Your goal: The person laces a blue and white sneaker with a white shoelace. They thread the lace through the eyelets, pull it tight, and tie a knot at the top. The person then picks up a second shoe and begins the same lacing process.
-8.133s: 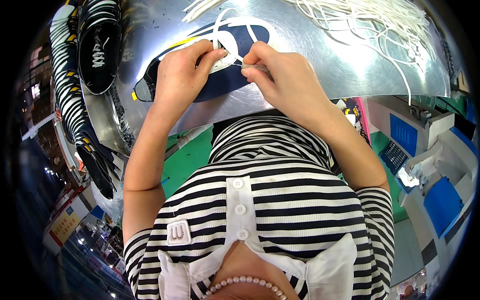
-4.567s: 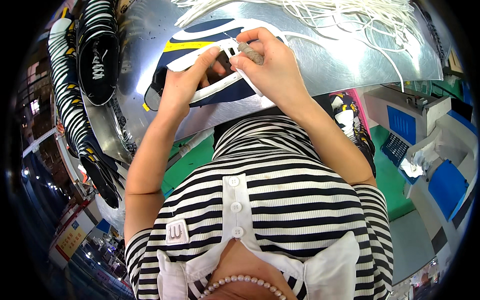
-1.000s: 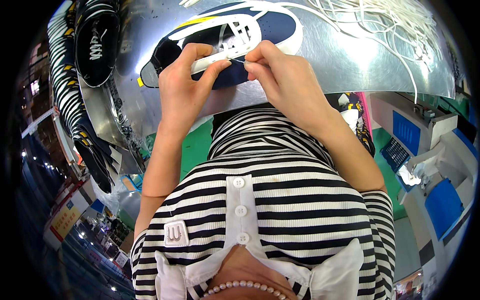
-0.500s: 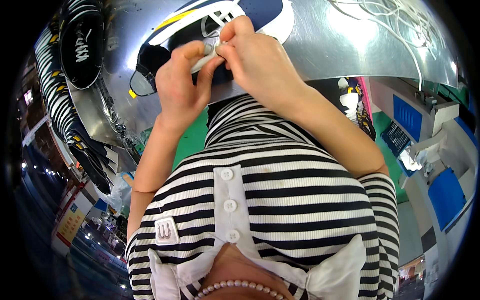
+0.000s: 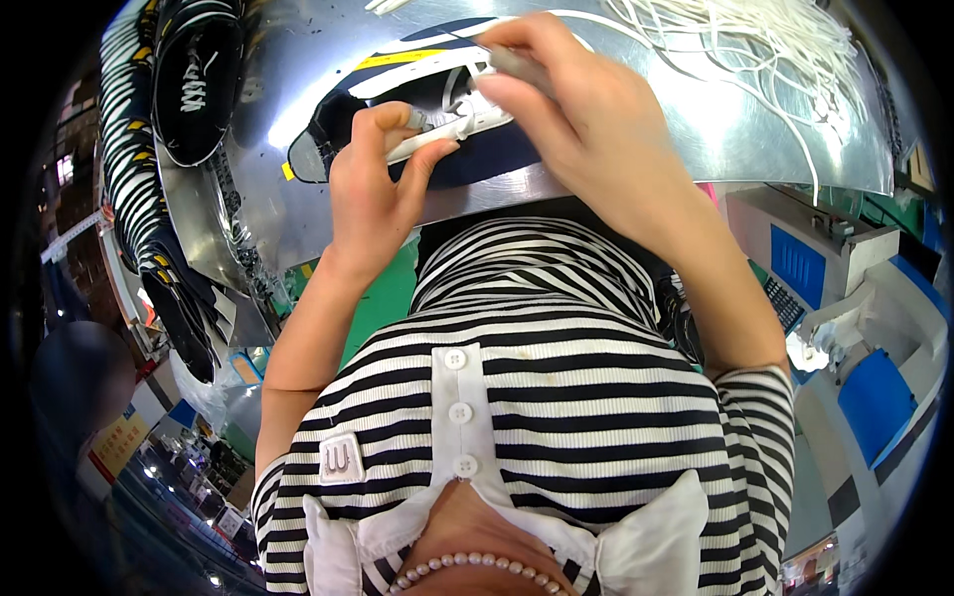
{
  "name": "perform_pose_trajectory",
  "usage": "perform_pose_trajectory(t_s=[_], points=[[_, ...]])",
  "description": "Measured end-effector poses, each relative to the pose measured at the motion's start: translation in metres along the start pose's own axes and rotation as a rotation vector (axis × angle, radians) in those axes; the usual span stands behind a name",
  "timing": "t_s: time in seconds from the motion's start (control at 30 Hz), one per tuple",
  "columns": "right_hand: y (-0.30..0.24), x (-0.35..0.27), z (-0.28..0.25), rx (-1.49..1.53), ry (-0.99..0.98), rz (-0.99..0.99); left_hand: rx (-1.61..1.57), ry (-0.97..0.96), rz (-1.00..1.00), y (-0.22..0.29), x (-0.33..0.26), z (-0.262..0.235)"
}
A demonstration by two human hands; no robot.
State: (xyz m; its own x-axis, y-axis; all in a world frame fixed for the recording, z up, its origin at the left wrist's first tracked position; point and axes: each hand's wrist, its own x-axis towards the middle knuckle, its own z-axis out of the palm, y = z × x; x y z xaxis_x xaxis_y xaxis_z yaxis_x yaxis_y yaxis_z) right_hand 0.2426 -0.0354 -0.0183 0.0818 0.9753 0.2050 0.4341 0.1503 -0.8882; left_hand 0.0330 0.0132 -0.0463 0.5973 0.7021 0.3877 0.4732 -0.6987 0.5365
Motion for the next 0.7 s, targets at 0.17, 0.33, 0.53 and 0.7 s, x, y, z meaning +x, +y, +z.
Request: perform_pose_trajectory(t_s=[0.17, 0.33, 0.53, 0.7], points=[[0.008, -0.039, 0.017, 0.136, -0.126, 0.256, -0.030, -0.040, -0.153, 0.005, 0.009, -0.002], [0.015, -0.038, 0.023, 0.142, -0.139, 0.285, -0.066, -0.047, -0.168, 0.001, 0.009, 0.000], [0.020, -0.032, 0.026, 0.232, -0.176, 0.332, -0.060, -0.090, -0.091, 0.002, 0.011, -0.002], [0.022, -0.020, 0.036, 0.762, -0.260, 0.715, -0.094, -0.048, 0.202, -0.002, 0.003, 0.010]])
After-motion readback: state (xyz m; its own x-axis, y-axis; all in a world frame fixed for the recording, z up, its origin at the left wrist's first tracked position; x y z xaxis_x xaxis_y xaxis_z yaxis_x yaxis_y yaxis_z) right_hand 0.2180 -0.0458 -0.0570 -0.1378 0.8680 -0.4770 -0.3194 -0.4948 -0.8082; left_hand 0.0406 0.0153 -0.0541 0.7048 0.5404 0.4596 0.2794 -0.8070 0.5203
